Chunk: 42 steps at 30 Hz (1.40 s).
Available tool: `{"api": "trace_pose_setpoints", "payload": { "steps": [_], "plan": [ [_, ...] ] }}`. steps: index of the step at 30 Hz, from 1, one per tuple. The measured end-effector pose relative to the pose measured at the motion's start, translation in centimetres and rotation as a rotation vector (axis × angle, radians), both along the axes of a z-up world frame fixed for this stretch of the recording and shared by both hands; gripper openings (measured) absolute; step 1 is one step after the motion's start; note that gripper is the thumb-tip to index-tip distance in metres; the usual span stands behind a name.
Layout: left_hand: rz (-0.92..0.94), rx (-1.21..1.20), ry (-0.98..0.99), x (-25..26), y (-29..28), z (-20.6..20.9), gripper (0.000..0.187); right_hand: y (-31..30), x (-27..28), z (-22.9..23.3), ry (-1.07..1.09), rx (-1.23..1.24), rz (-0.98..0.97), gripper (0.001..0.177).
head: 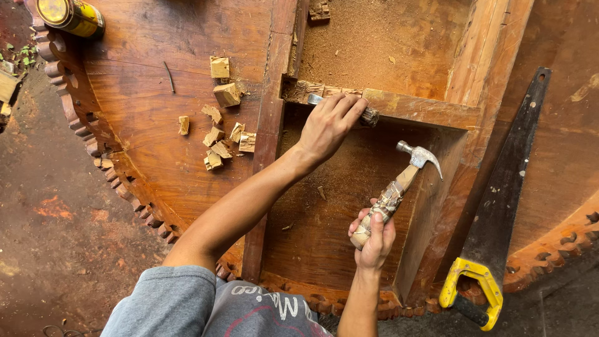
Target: The person uses a chisel and hammer to carve a rectangular recess into a large, circular wooden tabletop. They repeatedly strike the chisel to remove wood chips and clear the debris from the carved area.
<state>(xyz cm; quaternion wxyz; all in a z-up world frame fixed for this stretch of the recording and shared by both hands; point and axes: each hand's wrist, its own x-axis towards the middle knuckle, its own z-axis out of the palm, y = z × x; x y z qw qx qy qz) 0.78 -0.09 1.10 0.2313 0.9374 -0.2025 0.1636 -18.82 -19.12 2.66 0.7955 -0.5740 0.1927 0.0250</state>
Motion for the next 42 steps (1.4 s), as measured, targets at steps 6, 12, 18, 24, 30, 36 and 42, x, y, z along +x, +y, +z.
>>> {"api": "trace_pose_setpoints", "payload": {
  "steps": [6, 12, 18, 24, 30, 36, 42],
  "plan": [
    [0.002, 0.034, -0.006, -0.1, -0.1, 0.5, 0.045, 0.4, 0.0, 0.3, -0.035, -0.009, -0.008, 0.041],
    [-0.022, 0.066, 0.041, -0.5, 0.5, 0.9, 0.045, 0.4, -0.2, 0.5, -0.008, 0.015, -0.027, 0.043],
    [-0.094, 0.053, 0.101, -0.6, 1.4, -0.2, 0.035, 0.4, -0.7, 0.1, -0.013, -0.039, 0.002, 0.044],
    [-0.207, -0.012, 0.064, -2.4, 6.2, 1.2, 0.036, 0.1, -1.8, -1.1, -0.066, -0.013, 0.137, 0.034],
    [-0.272, -0.024, 0.108, -4.5, 9.7, 3.5, 0.043, 1.1, -3.1, -2.1, 0.089, -0.191, 0.201, 0.040],
    [-0.263, -0.137, 0.122, -4.4, 10.9, 3.9, 0.041, 4.4, -4.2, 0.8, -0.136, -0.382, 0.159, 0.040],
    [-0.197, -0.297, 0.126, -4.6, 11.0, 3.8, 0.041, 7.0, -4.3, 2.8, -0.298, -0.594, 0.082, 0.035]
  ]
}}
